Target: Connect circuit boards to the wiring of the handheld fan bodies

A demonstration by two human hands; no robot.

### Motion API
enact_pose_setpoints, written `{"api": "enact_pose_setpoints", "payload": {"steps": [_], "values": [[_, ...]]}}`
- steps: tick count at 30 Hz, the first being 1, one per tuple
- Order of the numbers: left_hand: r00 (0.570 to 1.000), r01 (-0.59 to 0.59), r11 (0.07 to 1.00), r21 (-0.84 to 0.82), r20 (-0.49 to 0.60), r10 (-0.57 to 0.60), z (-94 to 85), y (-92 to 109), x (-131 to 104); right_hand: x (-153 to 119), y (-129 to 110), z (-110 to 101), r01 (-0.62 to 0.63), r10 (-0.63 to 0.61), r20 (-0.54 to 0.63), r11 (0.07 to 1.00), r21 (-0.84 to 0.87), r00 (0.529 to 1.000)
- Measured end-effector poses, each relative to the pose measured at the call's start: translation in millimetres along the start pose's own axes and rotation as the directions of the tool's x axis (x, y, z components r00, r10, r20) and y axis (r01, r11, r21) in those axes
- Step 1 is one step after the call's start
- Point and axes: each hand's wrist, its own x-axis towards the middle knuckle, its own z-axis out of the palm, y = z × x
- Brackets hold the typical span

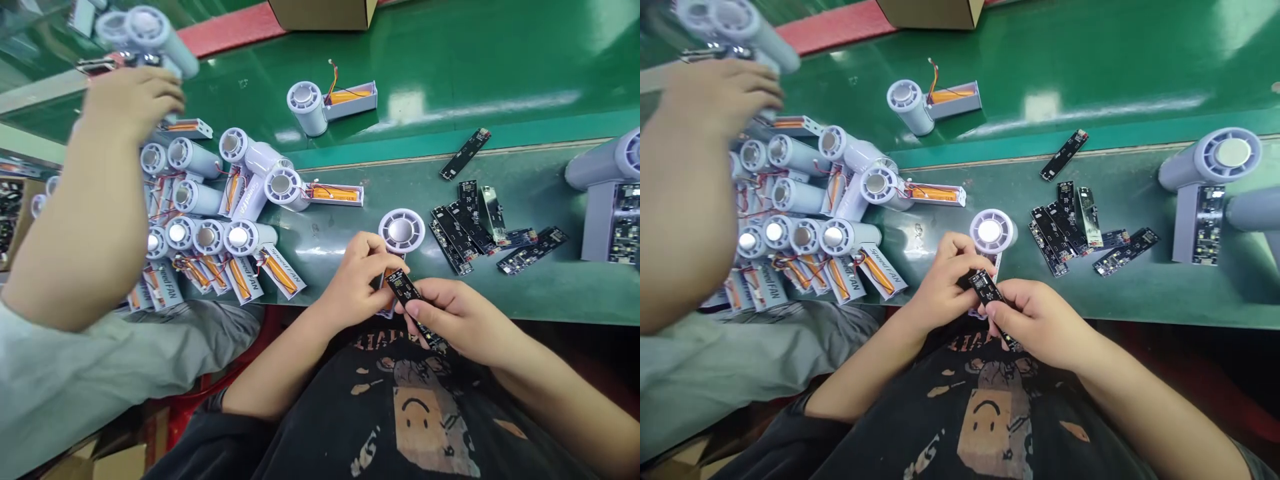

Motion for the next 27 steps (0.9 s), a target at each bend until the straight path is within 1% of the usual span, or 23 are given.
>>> {"api": "enact_pose_setpoints", "payload": {"steps": [2, 5, 7, 10, 13, 18, 22, 24, 25, 27], "values": [[1.000, -0.030, 0.997, 0.076, 0.002, 0.030, -7.7, 3.8, 3.8, 0.9, 6.2, -2.0, -0.004, -0.001, 0.041, 0.992, 0.126, 0.999], [0.994, -0.105, 0.973, 0.206, 0.048, 0.097, -17.3, 8.8, 4.0, 3.8, 15.8, -5.0, 0.019, -0.033, 0.047, 0.960, 0.280, 0.998], [0.995, -0.097, 0.960, 0.263, 0.034, 0.091, -20.3, 9.7, 1.7, 6.0, 20.6, -6.2, 0.002, -0.022, 0.055, 0.939, 0.343, 0.998], [0.998, -0.050, 0.958, 0.283, -0.029, 0.060, -20.7, 7.7, -1.5, 8.6, 24.5, -7.3, -0.020, -0.010, 0.079, 0.925, 0.379, 0.997], [0.993, -0.071, 0.958, 0.279, -0.072, 0.094, -20.2, 4.6, -2.0, 9.7, 25.5, -8.5, -0.005, -0.017, 0.062, 0.939, 0.344, 0.998], [0.980, -0.187, 0.932, 0.310, -0.003, 0.198, -23.1, 1.6, -2.1, 10.0, 26.2, -9.4, -0.014, -0.003, 0.053, 0.948, 0.318, 0.999], [0.970, -0.211, 0.907, 0.364, -0.036, 0.240, -23.9, -0.8, -3.8, 11.1, 26.7, -8.3, 0.018, -0.028, 0.035, 0.965, 0.260, 0.999], [0.972, -0.196, 0.913, 0.359, -0.049, 0.228, -22.6, -1.4, -2.6, 12.6, 25.3, -7.0, 0.014, -0.015, 0.006, 0.980, 0.200, 1.000], [0.979, -0.165, 0.924, 0.346, -0.056, 0.196, -21.3, -1.1, -1.3, 13.6, 24.1, -5.9, 0.005, -0.003, -0.017, 0.987, 0.159, 1.000], [0.993, -0.043, 0.945, 0.323, -0.093, 0.077, -17.5, 1.2, 1.7, 16.0, 21.1, -3.1, -0.019, 0.025, -0.080, 0.998, 0.067, 0.996]]}}
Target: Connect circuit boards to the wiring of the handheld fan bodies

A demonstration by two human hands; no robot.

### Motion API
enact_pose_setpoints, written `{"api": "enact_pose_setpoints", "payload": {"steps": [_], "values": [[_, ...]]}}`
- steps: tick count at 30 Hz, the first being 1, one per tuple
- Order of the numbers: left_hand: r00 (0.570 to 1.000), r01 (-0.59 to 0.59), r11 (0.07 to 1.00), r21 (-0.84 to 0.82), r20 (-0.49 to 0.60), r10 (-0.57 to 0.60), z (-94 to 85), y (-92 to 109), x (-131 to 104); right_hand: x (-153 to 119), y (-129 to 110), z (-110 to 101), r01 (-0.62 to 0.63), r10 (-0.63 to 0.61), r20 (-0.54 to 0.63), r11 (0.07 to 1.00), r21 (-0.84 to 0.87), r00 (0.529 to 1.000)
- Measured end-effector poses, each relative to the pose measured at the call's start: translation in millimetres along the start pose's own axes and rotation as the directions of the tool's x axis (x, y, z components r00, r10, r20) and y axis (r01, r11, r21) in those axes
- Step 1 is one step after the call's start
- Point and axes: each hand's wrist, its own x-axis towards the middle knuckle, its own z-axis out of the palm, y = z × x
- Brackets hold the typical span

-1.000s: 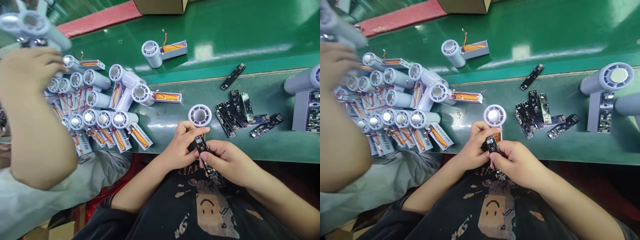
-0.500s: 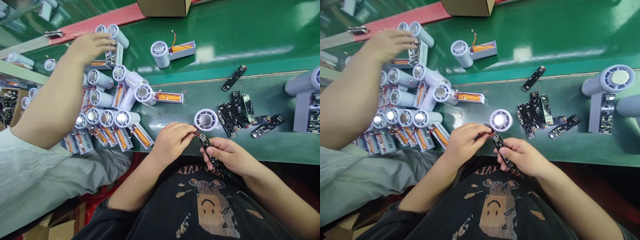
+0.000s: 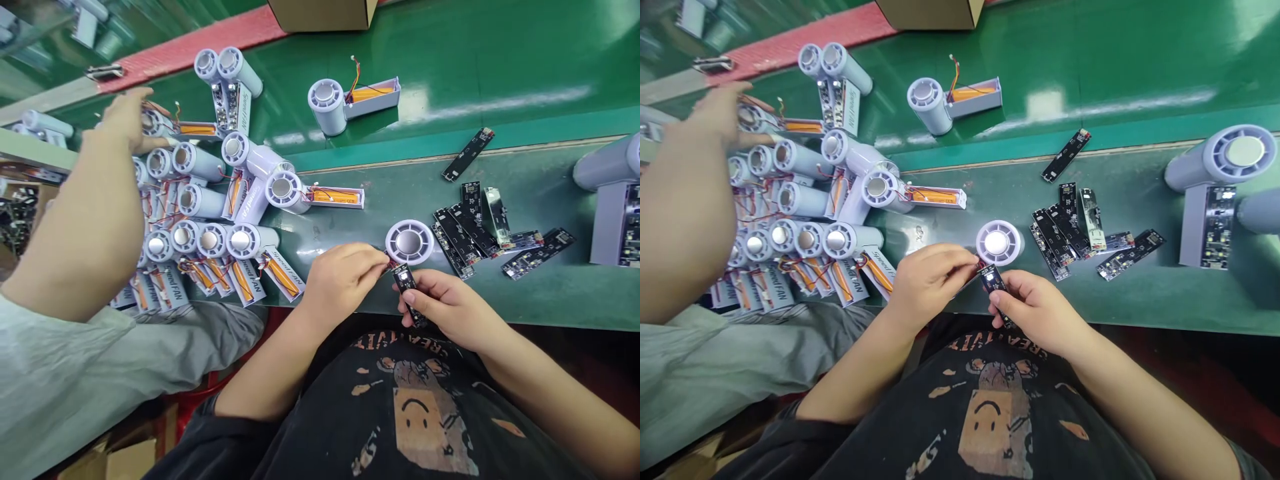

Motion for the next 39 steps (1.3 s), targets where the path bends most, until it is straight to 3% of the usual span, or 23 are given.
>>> {"api": "enact_pose_setpoints", "payload": {"steps": [2, 4, 6, 10, 17, 21, 25, 27, 29, 32, 34, 37, 39], "values": [[0.989, 0.145, 0.989, 0.041, -0.033, -0.144, 2.9, 6.2, 2.4, 2.1, -2.3, 3.9, -0.008, 0.001, -0.076, 0.996, -0.084, 0.997], [0.977, 0.214, 0.967, 0.136, -0.045, -0.209, 3.4, 14.1, 3.1, 3.4, -3.3, 7.6, 0.000, -0.022, -0.143, 0.988, -0.152, 0.990], [0.982, 0.175, 0.951, 0.254, 0.022, -0.186, 0.4, 21.4, 2.0, 3.7, -3.0, 10.1, 0.015, -0.051, -0.179, 0.980, -0.197, 0.983], [0.974, -0.013, 0.932, 0.362, 0.214, -0.070, -11.7, 24.6, -1.0, 2.9, -1.8, 11.3, 0.039, -0.072, -0.181, 0.984, -0.176, 0.981], [0.973, -0.063, 0.935, 0.349, 0.230, -0.020, -15.2, 12.3, 11.2, 3.9, -3.3, 9.3, 0.048, -0.072, -0.166, 0.988, -0.147, 0.984], [0.948, 0.157, 0.911, 0.381, 0.200, -0.247, -9.4, 17.4, 21.0, 5.8, -2.9, 7.7, 0.020, -0.037, -0.153, 0.994, -0.112, 0.987], [0.864, 0.452, 0.879, 0.154, 0.168, -0.474, -5.8, 12.8, 27.7, 9.2, -0.8, 10.0, -0.005, 0.002, -0.180, 1.000, -0.015, 0.984], [0.820, 0.540, 0.839, 0.065, 0.188, -0.541, -6.9, 8.7, 30.5, 11.3, -0.4, 12.7, -0.005, 0.015, -0.206, 0.999, 0.046, 0.979], [0.801, 0.558, 0.828, 0.058, 0.220, -0.556, -9.5, 7.0, 32.5, 13.1, -1.1, 15.4, -0.001, 0.015, -0.209, 0.998, 0.066, 0.978], [0.830, 0.478, 0.871, 0.117, 0.266, -0.491, -13.6, 8.2, 33.2, 13.4, -3.3, 17.5, 0.018, -0.006, -0.227, 0.999, 0.050, 0.974], [0.882, 0.361, 0.921, 0.147, 0.266, -0.388, -15.1, 8.0, 34.0, 11.8, -4.7, 17.4, 0.030, -0.017, -0.266, 0.999, 0.045, 0.964], [0.967, 0.083, 0.987, 0.139, 0.227, -0.113, -15.1, 2.8, 41.1, 8.8, -6.2, 16.7, 0.023, -0.004, -0.288, 0.998, 0.062, 0.958], [0.947, -0.120, 0.987, 0.103, 0.311, 0.083, -14.3, -1.9, 51.1, 8.0, -7.2, 16.5, 0.015, 0.009, -0.287, 0.996, 0.082, 0.958]]}}
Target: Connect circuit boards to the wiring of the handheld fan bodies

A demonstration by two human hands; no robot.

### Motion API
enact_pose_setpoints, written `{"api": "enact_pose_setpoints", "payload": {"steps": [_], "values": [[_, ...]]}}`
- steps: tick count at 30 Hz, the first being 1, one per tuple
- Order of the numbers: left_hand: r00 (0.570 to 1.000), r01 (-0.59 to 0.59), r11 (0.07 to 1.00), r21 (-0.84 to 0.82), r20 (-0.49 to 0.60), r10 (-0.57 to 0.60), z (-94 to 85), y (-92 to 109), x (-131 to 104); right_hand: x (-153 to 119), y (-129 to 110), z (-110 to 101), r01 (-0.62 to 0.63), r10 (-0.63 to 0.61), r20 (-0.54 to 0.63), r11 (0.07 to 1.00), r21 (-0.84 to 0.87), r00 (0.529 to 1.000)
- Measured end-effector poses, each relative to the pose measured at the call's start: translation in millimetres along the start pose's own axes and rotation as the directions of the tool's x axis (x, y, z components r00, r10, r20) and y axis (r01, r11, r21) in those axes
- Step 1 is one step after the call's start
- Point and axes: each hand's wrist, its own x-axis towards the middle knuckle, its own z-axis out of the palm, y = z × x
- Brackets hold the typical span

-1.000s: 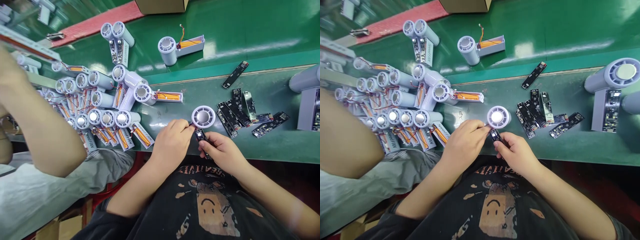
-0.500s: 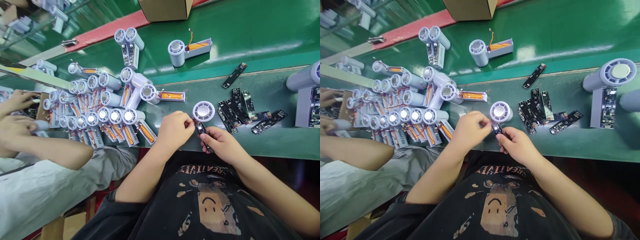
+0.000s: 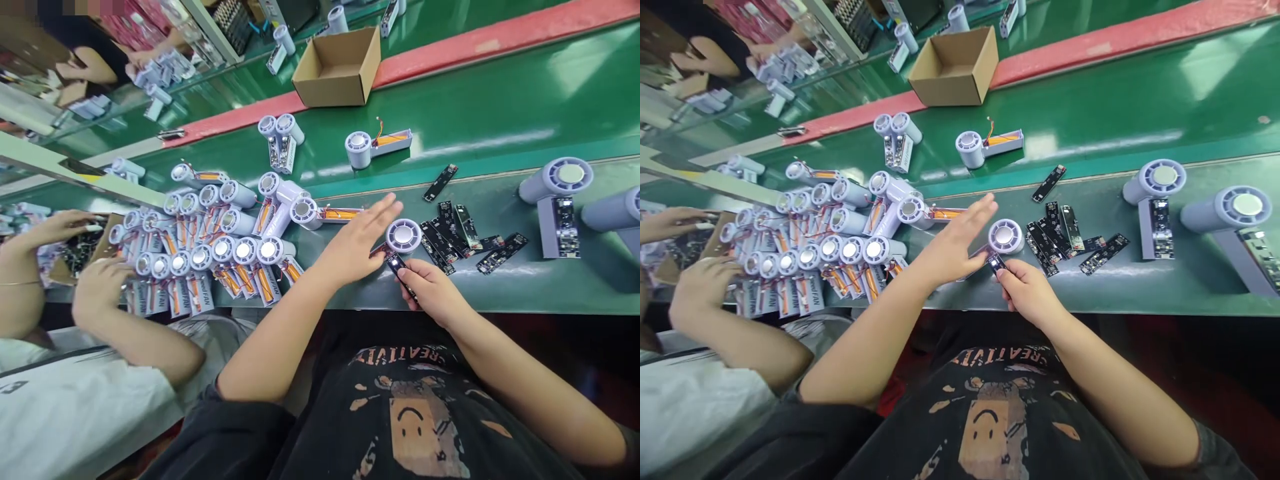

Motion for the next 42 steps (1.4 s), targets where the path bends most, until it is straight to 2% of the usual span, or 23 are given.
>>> {"api": "enact_pose_setpoints", "payload": {"steps": [2, 3, 5, 8, 11, 13, 16, 18, 21, 23, 25, 28, 30, 32, 36, 42], "values": [[0.975, -0.140, 0.990, -0.011, 0.173, 0.140, -2.5, -4.2, 11.6, 0.3, -0.9, -0.4, -0.008, 0.008, -0.007, 1.000, 0.014, 1.000], [0.955, -0.170, 0.985, -0.019, 0.245, 0.169, -4.1, -5.1, 17.2, 0.6, -1.4, -1.1, -0.010, 0.010, -0.013, 1.000, 0.020, 1.000], [0.936, -0.161, 0.987, -0.014, 0.314, 0.157, -8.0, -5.0, 26.3, 1.0, -2.4, -4.4, 0.001, -0.001, -0.028, 1.000, 0.005, 1.000], [0.946, -0.073, 0.997, 0.001, 0.316, 0.069, -13.4, -2.3, 32.0, -0.2, -6.1, -14.7, 0.024, -0.028, -0.029, 0.992, -0.127, 0.999], [0.958, 0.079, 0.997, -0.005, 0.275, -0.074, -12.5, 1.8, 29.4, -2.8, -13.7, -27.5, 0.003, -0.003, -0.001, 0.953, -0.302, 1.000], [0.954, 0.230, 0.973, 0.004, 0.200, -0.226, -5.7, 5.8, 24.2, -3.9, -19.5, -34.3, -0.024, 0.027, 0.002, 0.921, -0.389, 1.000], [0.902, 0.430, 0.903, 0.018, 0.037, -0.430, 11.7, 12.9, 12.1, -3.8, -25.6, -39.2, -0.026, 0.030, 0.001, 0.875, -0.483, 1.000], [0.879, 0.471, 0.882, 0.002, -0.085, -0.469, 23.9, 16.8, 1.5, -3.4, -27.2, -39.8, 0.019, -0.016, 0.010, 0.843, -0.537, 1.000], [0.897, 0.371, 0.927, -0.059, -0.236, -0.374, 33.3, 20.4, -16.1, -3.6, -26.8, -39.9, 0.065, -0.074, 0.010, 0.796, -0.602, 0.997], [0.921, 0.267, 0.963, -0.042, -0.283, -0.267, 30.9, 21.4, -27.6, -4.1, -25.3, -40.4, 0.057, -0.070, 0.004, 0.783, -0.619, 0.998], [0.948, 0.168, 0.984, 0.059, -0.283, -0.145, 24.2, 21.1, -37.7, -4.6, -23.7, -40.7, 0.051, -0.058, 0.009, 0.783, -0.620, 0.998], [0.972, -0.039, 0.965, 0.260, -0.216, 0.098, 17.0, 16.5, -47.7, -5.3, -22.9, -39.7, 0.050, -0.050, 0.017, 0.789, -0.612, 0.999], [0.954, -0.174, 0.925, 0.339, -0.176, 0.244, 18.6, 10.7, -49.6, -5.9, -24.1, -38.3, 0.048, -0.044, 0.022, 0.786, -0.617, 0.999], [0.928, -0.253, 0.895, 0.366, -0.171, 0.332, 23.2, 4.3, -47.8, -7.0, -25.8, -37.6, 0.051, -0.031, 0.043, 0.777, -0.628, 0.999], [0.914, -0.327, 0.897, 0.297, -0.144, 0.380, 24.5, -3.2, -37.6, -11.3, -27.1, -40.2, 0.058, 0.011, 0.098, 0.745, -0.665, 0.995], [0.943, -0.331, 0.906, 0.264, 0.064, 0.326, -3.1, 8.8, -13.4, -16.2, -24.3, -45.2, 0.031, 0.021, 0.067, 0.720, -0.693, 0.998]]}}
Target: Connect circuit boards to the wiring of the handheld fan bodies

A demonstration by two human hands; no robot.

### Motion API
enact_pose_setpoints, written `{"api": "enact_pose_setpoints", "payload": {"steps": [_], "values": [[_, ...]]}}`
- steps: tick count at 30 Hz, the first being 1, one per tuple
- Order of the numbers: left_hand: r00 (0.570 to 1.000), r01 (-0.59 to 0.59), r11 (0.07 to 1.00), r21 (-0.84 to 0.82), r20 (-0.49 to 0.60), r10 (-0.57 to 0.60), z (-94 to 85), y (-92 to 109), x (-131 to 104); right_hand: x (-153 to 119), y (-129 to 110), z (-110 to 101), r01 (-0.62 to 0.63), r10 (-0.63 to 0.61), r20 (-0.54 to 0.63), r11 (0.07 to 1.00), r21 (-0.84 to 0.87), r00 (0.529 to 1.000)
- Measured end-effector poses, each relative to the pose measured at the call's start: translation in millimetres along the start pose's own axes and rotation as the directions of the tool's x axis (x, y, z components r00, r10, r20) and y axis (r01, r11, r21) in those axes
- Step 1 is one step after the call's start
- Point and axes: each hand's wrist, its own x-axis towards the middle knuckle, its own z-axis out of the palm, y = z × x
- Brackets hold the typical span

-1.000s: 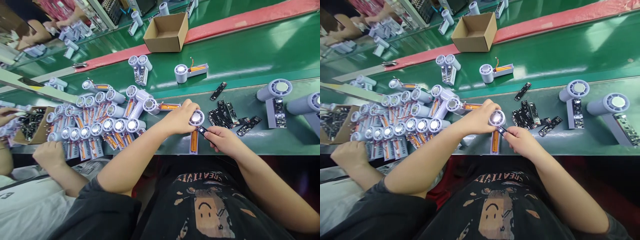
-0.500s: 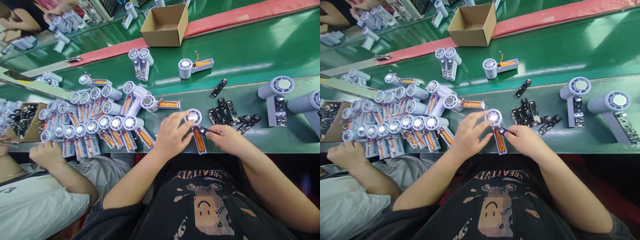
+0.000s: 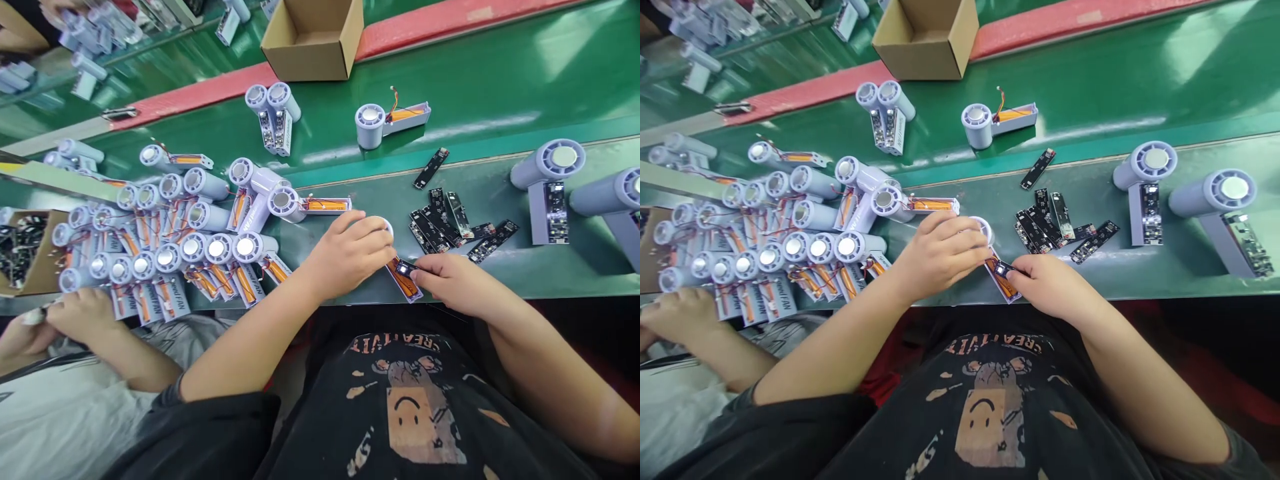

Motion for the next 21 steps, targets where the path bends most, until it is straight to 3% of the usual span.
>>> {"api": "enact_pose_setpoints", "payload": {"steps": [3, 9, 12, 16, 21], "values": [[0.989, -0.020, 0.999, -0.038, 0.146, 0.025, -9.6, -1.1, 17.2, 1.0, 1.6, -0.1, 0.034, -0.034, -0.017, 0.999, -0.007, 0.999], [0.917, -0.040, 0.979, -0.200, 0.382, 0.115, -6.8, -16.6, 40.3, 3.7, 5.9, -3.6, 0.027, -0.027, -0.003, 0.999, 0.034, 1.000], [0.906, 0.035, 0.968, -0.250, 0.416, 0.075, -5.7, -19.2, 46.8, 4.3, 6.8, -6.1, 0.032, -0.033, 0.004, 0.998, 0.054, 0.999], [0.888, 0.182, 0.962, -0.204, 0.454, -0.072, -1.6, -10.7, 53.2, 6.1, 7.5, -8.3, 0.036, -0.036, 0.019, 0.999, 0.012, 0.999], [0.893, 0.234, 0.968, -0.092, 0.415, -0.177, 5.8, 1.9, 53.8, 6.9, 5.9, -8.0, 0.067, -0.067, 0.010, 0.997, -0.026, 0.998]]}}
